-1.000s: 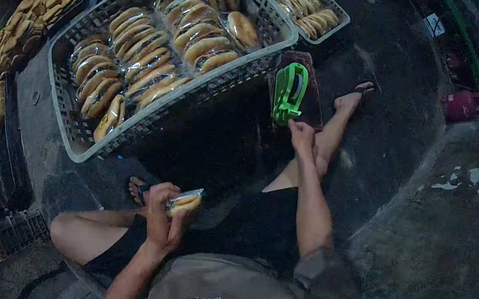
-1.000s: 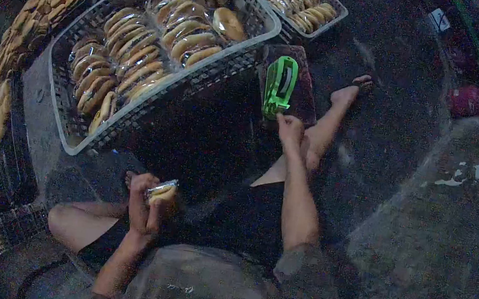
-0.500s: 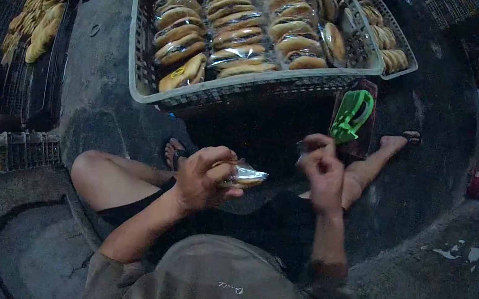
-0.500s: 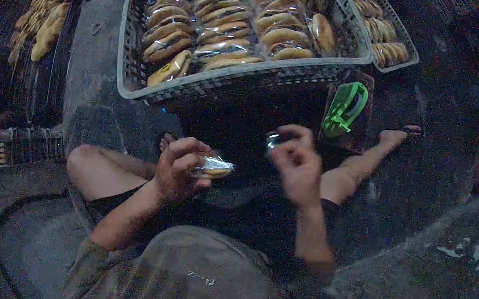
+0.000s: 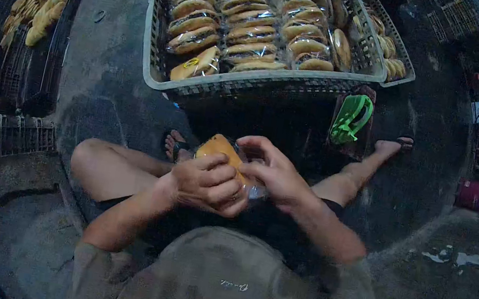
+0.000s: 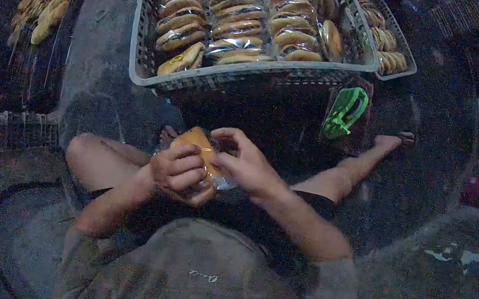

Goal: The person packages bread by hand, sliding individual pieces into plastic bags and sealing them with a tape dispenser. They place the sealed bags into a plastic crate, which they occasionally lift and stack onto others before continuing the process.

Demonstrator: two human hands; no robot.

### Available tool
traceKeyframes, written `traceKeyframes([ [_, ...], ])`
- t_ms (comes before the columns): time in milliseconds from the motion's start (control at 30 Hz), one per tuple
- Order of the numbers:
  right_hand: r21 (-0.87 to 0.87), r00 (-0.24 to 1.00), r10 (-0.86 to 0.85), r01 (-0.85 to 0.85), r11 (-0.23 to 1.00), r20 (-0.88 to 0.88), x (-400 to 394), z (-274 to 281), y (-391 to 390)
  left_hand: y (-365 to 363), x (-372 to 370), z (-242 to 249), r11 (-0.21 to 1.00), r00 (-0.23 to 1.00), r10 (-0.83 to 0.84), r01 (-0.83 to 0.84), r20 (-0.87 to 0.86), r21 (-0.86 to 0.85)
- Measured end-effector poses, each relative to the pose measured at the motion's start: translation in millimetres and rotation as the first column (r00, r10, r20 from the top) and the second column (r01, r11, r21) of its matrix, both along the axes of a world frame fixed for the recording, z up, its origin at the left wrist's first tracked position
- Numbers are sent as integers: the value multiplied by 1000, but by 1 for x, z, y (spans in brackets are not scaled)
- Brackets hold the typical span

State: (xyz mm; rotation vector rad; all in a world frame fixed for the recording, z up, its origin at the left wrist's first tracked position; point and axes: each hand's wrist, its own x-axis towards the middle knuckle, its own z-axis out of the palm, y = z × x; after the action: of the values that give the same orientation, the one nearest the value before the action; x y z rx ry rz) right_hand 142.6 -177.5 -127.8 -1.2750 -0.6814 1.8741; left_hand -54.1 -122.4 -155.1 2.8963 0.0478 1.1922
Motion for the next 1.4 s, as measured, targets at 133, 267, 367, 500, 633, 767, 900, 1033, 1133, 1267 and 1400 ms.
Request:
traceKeyframes([
  [133,-14,997,25,-25,1000,67,-6,0,3,0,-4,-9,988,999,18,-10,49,-154],
  [267,621,885,-282,-9,784,369,-17,-2,-14,-12,-1,-10,757,937,327,-184,120,-627],
  [367,749,586,-491,-352,562,644,-18,-24,-22,-17,12,-2,-213,838,546,125,-12,-969],
  [500,678,382,-653,-678,282,654,-6,-12,-25,1,21,19,-578,740,669,459,-70,-675],
  [633,501,157,-753,-828,253,639,17,13,-2,25,15,31,-557,845,535,342,-11,-757],
  [767,727,258,-730,-524,444,632,44,32,31,113,0,37,473,932,321,-312,-169,-824],
  [900,790,234,-763,-309,529,602,61,40,48,195,5,13,681,773,23,-476,-634,-556],
  [1033,774,302,-715,-309,552,631,69,38,52,213,32,30,725,347,-137,-603,-928,-333],
  [1133,695,330,-612,-311,649,719,74,38,54,208,28,29,758,368,33,-616,-929,-217],
  [1267,664,358,-560,-451,597,747,82,50,80,208,14,45,738,469,246,-658,-848,-149],
  [1400,510,257,-522,-747,427,813,60,67,137,245,0,6,780,594,114,-550,-797,-298],
])
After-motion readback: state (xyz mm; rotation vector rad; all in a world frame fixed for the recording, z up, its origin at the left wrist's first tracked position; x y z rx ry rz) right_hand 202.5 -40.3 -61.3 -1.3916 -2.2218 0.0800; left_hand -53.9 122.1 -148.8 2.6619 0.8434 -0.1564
